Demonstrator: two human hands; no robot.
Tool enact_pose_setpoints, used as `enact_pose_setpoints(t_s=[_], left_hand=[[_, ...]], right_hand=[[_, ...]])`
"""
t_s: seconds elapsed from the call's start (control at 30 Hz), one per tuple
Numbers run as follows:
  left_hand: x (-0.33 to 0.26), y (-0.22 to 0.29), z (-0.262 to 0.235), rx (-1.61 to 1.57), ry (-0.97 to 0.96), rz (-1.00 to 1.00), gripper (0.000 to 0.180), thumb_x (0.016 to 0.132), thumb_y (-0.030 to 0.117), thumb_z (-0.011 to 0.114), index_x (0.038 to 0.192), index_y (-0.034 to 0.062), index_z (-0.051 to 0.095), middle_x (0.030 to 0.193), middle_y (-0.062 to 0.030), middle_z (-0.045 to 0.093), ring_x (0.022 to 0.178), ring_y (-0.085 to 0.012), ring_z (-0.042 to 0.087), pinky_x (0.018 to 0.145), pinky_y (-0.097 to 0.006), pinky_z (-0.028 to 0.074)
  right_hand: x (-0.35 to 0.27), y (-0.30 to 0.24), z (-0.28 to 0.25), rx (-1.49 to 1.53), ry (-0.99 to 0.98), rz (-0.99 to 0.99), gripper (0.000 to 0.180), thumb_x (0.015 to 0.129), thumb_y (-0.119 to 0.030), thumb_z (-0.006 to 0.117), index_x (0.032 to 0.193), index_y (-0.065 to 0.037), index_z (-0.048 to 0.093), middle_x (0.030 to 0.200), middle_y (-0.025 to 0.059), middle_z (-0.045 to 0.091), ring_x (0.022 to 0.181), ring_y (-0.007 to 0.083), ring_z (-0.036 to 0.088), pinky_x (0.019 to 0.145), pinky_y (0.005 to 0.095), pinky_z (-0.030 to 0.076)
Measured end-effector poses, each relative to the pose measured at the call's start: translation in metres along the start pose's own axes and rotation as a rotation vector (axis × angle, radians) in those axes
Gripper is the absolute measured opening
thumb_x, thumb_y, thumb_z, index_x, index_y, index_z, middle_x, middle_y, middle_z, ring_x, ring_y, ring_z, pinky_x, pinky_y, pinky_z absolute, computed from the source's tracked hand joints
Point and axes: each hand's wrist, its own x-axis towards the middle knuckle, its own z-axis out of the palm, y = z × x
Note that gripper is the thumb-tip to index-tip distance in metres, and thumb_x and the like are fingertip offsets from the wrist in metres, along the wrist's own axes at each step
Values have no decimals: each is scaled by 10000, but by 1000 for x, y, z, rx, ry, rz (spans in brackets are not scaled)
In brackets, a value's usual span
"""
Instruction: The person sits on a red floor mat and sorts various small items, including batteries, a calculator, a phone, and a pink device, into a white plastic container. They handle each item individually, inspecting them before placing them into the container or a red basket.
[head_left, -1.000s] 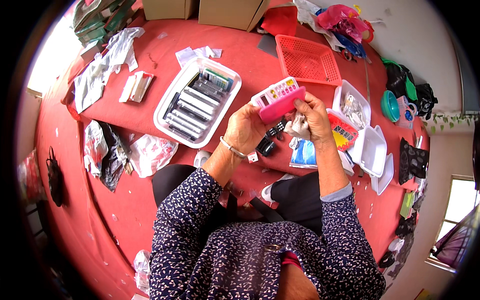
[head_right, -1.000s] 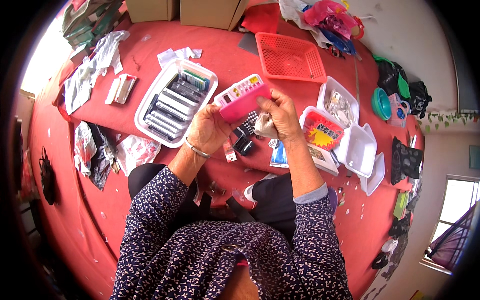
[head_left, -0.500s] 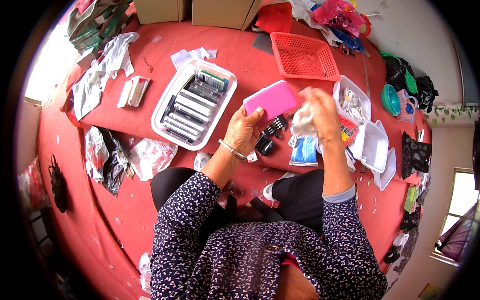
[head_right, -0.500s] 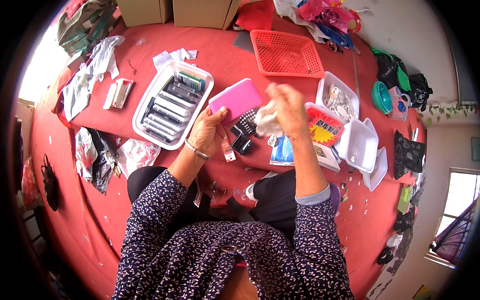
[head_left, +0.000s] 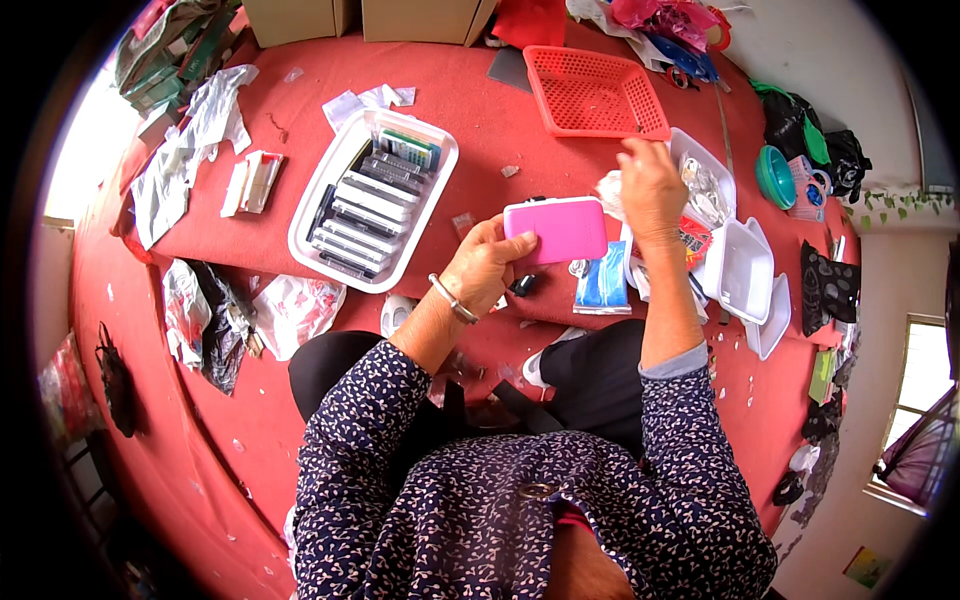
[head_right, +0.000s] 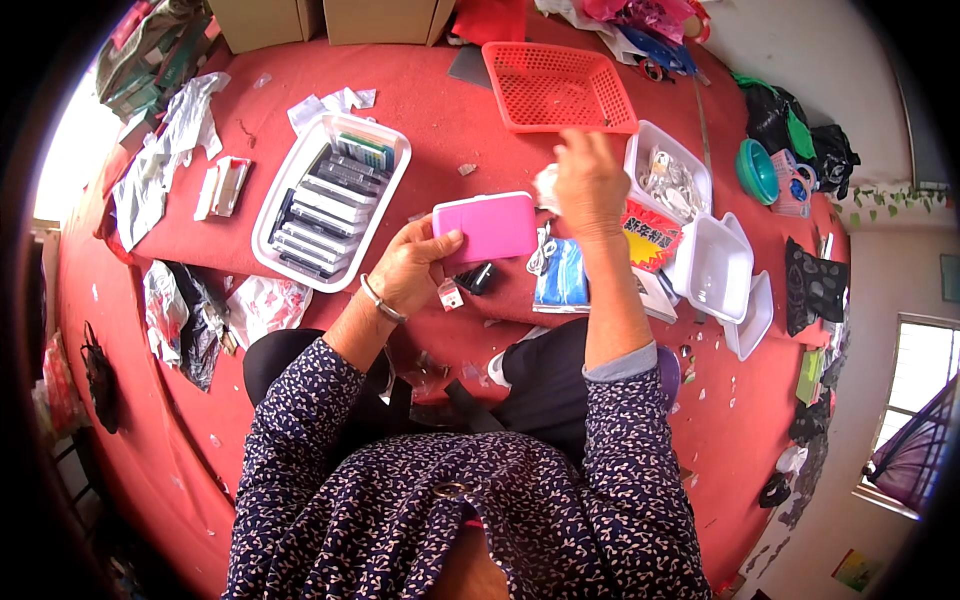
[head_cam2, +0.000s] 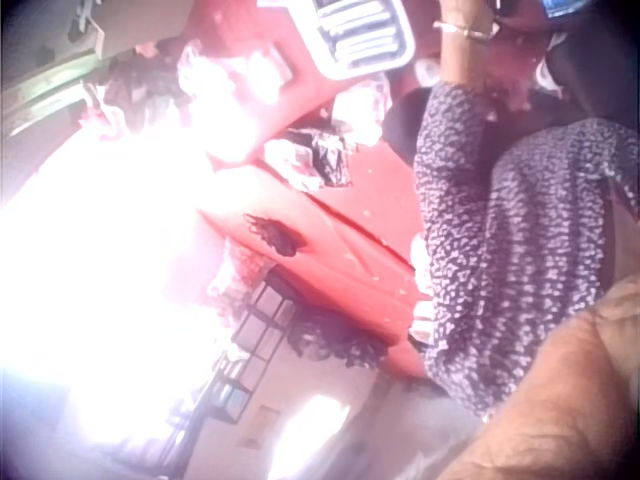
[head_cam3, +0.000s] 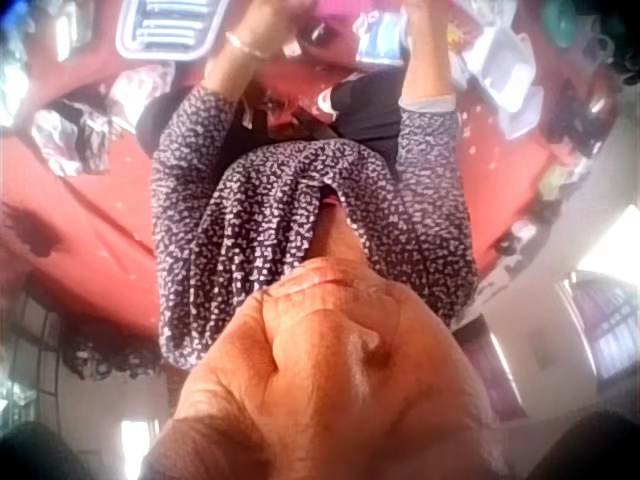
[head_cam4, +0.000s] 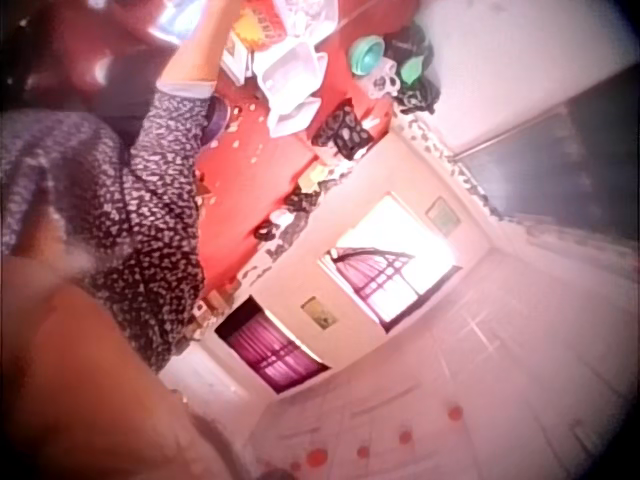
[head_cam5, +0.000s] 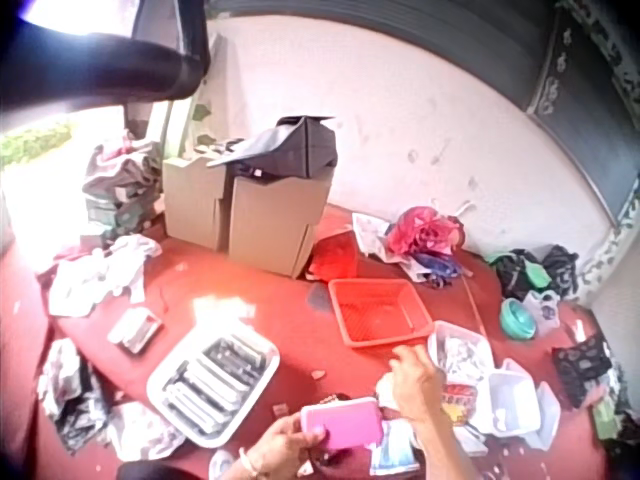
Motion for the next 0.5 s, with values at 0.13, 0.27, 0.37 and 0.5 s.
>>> enact_pose_setpoints(t_s=[0.13,0.27,0.37,0.5], left_hand=[[-2,10,2,-72,43,-45,274,860,46,462,1115,-55,451,1036,-123,559,920,-196,582,826,-317,479],[2,11,-2,129,76,56,267,853,54,487,1096,-53,460,1005,-114,568,868,-184,592,782,-292,489],[4,19,-14,-30,142,138,295,808,41,567,1084,-13,478,1019,-90,557,893,-152,569,780,-267,467],[11,-1,-6,-183,73,261,331,788,11,576,1105,40,486,1055,-47,552,993,-150,523,878,-291,412]], right_hand=[[11,2,-25,933,-410,625,295,785,-282,620,935,-30,582,696,80,603,626,170,607,558,256,480],[-3,-27,-24,1049,-956,478,246,797,-187,617,909,28,574,687,48,585,576,88,564,499,203,453],[-9,-42,-14,1353,-759,764,214,793,-165,615,882,24,571,699,31,580,576,73,554,491,197,447],[-21,-70,-5,1339,-626,841,195,795,-150,612,880,18,566,722,27,581,594,60,552,492,186,441]])
